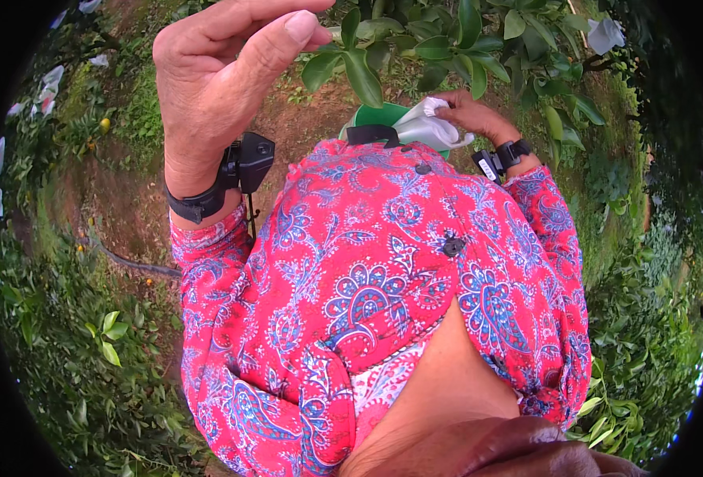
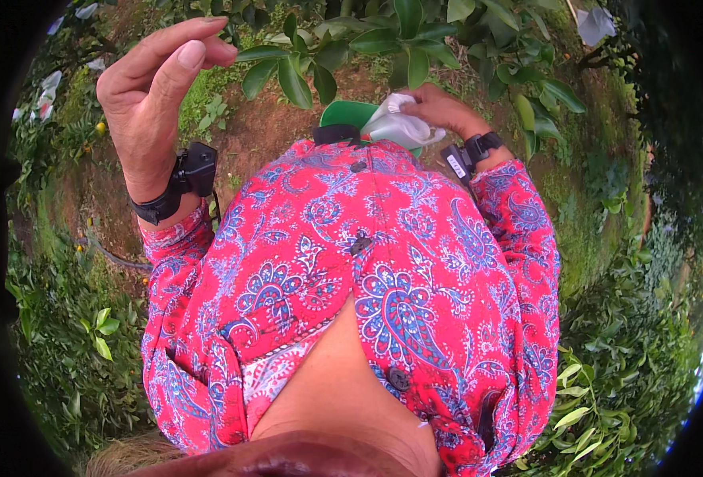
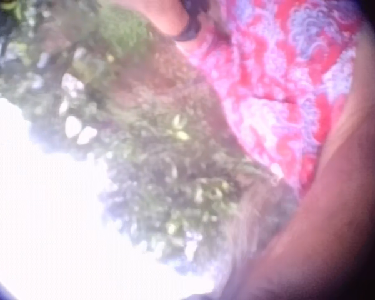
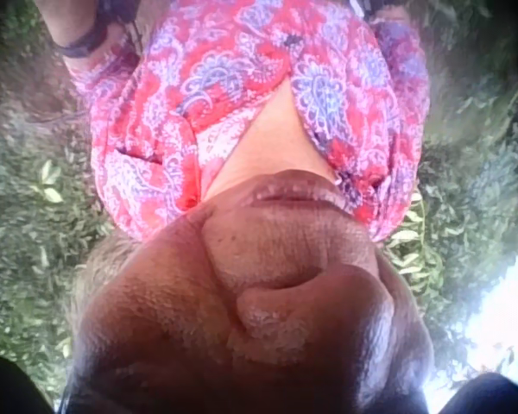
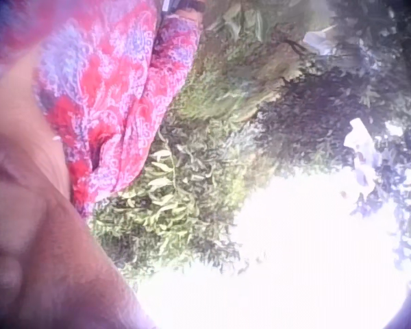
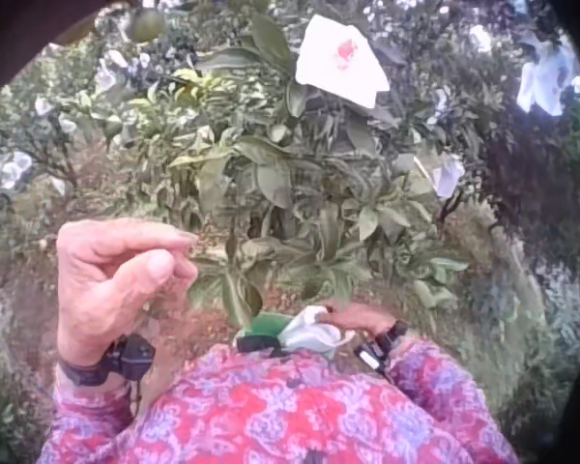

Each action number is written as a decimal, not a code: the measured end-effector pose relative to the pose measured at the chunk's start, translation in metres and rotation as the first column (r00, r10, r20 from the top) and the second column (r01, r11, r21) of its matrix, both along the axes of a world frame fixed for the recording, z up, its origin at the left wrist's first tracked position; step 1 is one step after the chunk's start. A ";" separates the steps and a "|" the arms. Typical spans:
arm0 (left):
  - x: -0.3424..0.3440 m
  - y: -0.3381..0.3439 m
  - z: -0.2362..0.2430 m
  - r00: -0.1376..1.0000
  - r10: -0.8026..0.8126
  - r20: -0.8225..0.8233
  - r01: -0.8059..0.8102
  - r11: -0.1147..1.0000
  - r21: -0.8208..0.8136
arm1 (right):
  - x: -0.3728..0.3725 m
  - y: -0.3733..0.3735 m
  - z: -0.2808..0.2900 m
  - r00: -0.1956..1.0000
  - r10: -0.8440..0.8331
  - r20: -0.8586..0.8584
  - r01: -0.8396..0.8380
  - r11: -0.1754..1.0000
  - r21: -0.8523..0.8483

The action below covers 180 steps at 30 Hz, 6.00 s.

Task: The person places white paper bags over green citrus fruits hanging on a tree and ties them to the branches. The person repeats this process for several fruits in the orchard.

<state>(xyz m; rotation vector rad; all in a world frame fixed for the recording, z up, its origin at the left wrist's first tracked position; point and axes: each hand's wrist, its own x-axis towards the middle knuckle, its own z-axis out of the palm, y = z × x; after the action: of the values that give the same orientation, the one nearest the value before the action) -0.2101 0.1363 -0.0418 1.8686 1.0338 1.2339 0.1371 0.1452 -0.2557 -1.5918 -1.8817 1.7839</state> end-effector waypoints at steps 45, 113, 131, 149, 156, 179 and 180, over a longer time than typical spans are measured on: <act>0.043 0.005 -0.179 0.768 -0.604 -0.214 0.418 0.725 -0.547 | -0.049 -0.036 0.080 0.951 -0.286 0.119 0.304 0.935 -0.184; -0.009 0.020 -0.092 0.853 0.516 0.082 -0.495 0.747 0.445 | -0.168 0.050 0.127 0.979 0.075 -0.190 0.073 0.741 0.668; -0.049 0.027 -0.111 0.840 0.521 -0.148 -0.467 0.835 0.289 | -0.185 0.078 0.156 0.995 0.083 0.056 -0.058 0.024 0.998; -0.009 0.068 -0.049 0.986 -0.056 0.154 0.106 0.935 -0.339 | -0.164 0.070 0.235 0.838 0.397 0.374 -0.414 0.017 0.910; -0.021 0.065 -0.022 0.882 -0.168 0.440 0.421 0.701 -0.576 | -0.148 0.069 0.252 0.851 0.438 0.290 -0.313 -0.020 0.949; -0.009 0.032 0.087 0.902 0.207 -0.380 -0.081 0.943 0.322 | -0.108 0.063 0.278 0.845 0.255 0.469 -0.377 -0.337 0.863; -0.007 0.027 0.095 0.899 0.136 -0.416 -0.005 0.953 0.301 | -0.104 0.064 0.280 0.854 0.280 0.439 -0.333 -0.355 0.874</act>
<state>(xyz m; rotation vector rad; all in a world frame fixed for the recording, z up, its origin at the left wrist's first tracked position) -0.2171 0.1636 0.0529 2.4354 1.2082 1.0789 0.0329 0.2091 0.0240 -0.2731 -2.5597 -0.3872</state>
